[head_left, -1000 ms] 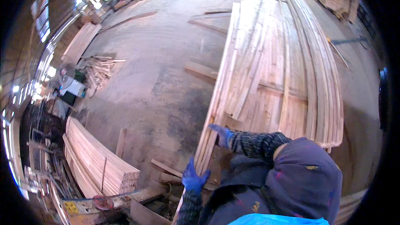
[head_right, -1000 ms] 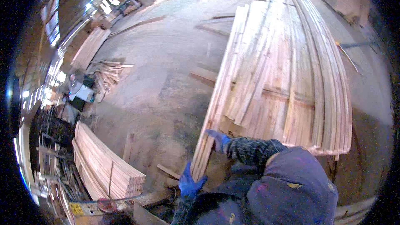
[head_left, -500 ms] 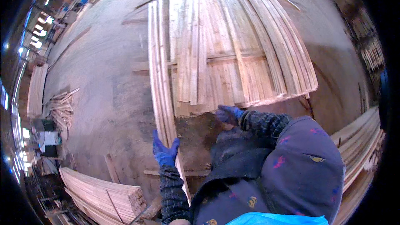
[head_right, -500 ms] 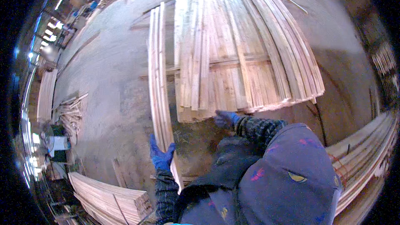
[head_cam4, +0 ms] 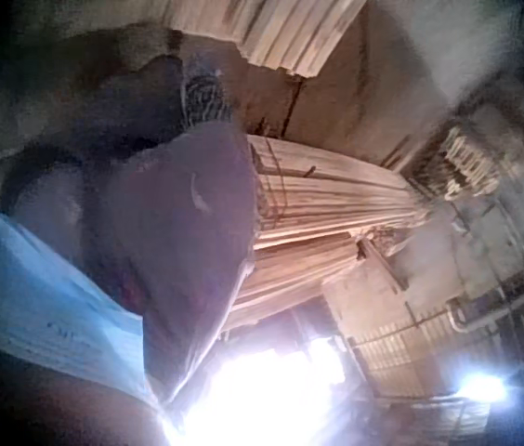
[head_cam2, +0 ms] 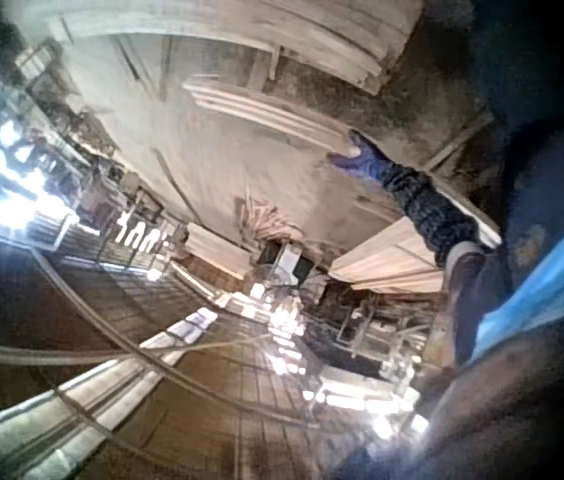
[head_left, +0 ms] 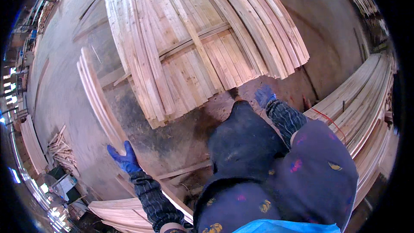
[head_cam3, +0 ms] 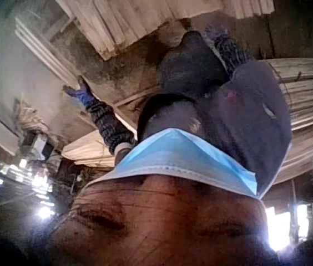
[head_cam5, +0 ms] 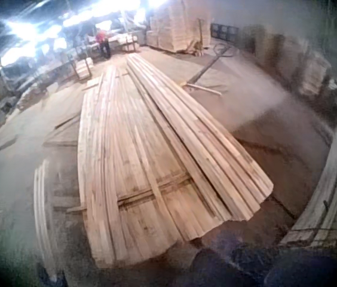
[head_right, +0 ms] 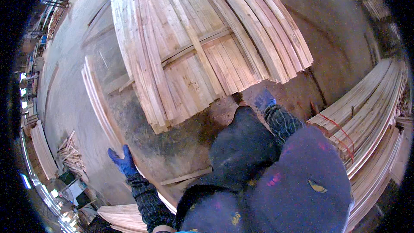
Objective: The person repeatedly picks up long wooden planks from a pile and places them onto a conveyor belt. They then retrieve the planks from the other side of the conveyor and stack them neatly on a growing pile. The person wears blue gloves and a dark hoodie while performing this repetitive task.
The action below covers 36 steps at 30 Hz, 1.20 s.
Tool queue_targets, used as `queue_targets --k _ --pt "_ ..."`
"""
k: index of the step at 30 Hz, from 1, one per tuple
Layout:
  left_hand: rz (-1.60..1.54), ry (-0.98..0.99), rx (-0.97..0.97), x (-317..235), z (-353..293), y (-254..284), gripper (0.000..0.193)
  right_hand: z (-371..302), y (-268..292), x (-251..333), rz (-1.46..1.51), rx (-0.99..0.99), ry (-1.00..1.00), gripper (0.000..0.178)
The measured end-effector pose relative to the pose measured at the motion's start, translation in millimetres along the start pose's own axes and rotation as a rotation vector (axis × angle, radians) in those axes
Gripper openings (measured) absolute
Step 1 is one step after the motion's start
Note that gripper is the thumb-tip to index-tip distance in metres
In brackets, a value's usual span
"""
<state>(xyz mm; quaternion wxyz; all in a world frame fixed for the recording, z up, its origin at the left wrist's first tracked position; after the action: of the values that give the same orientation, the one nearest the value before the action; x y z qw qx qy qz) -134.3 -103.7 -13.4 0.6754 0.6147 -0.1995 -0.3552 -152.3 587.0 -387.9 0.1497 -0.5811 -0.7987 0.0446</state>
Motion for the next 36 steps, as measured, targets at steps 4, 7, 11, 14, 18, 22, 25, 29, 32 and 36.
queue_targets --k 4,7,11,14,18,22,25,29,32,36 --pt "0.01 -0.304 -0.281 -182.1 -21.1 -7.2 0.077 64.7 0.6 24.1 0.186 -0.135 0.021 0.068" --pt "-0.176 -0.497 -0.093 -288.4 -56.4 -98.1 0.078 120.1 1.8 35.8 0.387 -0.218 0.078 0.067" --pt "-0.532 -0.421 0.437 -370.5 -141.5 -237.3 0.08 149.1 -2.2 16.1 0.754 -0.365 -0.039 0.066" --pt "-0.634 -0.286 0.814 -407.6 -208.7 -318.7 0.083 141.1 -25.2 20.4 0.748 -0.289 0.008 0.068" --pt "-0.862 -0.2 1.125 -460.7 -259.1 -361.1 0.088 156.0 -25.5 8.1 0.926 -0.207 -0.174 0.049" --pt "-0.857 -0.075 1.179 -491.4 -271.4 -383.4 0.088 185.4 11.1 -25.4 0.783 0.039 -0.276 0.036" --pt "-0.842 0.058 1.223 -480.2 -278.7 -436.7 0.09 150.0 -12.6 -51.0 0.141 -0.019 -0.139 0.039" --pt "-0.891 0.14 1.16 -455.0 -275.7 -466.7 0.084 126.5 -61.0 -13.3 -0.564 0.025 0.124 0.045" --pt "-1.039 0.145 1.227 -461.8 -278.2 -468.0 0.075 115.4 -139.4 -5.8 -0.674 0.27 0.142 0.059" --pt "-1.069 0.478 1.324 -454.5 -292.6 -469.0 0.058 97.4 -176.0 -5.3 -1.35 0.321 0.405 0.068"
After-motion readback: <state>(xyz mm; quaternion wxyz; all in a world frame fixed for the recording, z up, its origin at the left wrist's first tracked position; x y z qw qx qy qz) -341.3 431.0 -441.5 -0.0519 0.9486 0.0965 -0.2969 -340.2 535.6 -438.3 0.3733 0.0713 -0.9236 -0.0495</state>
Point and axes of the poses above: each hand's wrist, its own z-axis towards the middle knuckle, its own y-axis out of the back of the hand, x = y × z, the point moved 9 cm from there along z, towards the middle knuckle, and after that the axes turned 13 degrees about z, right-handed, at the moved point
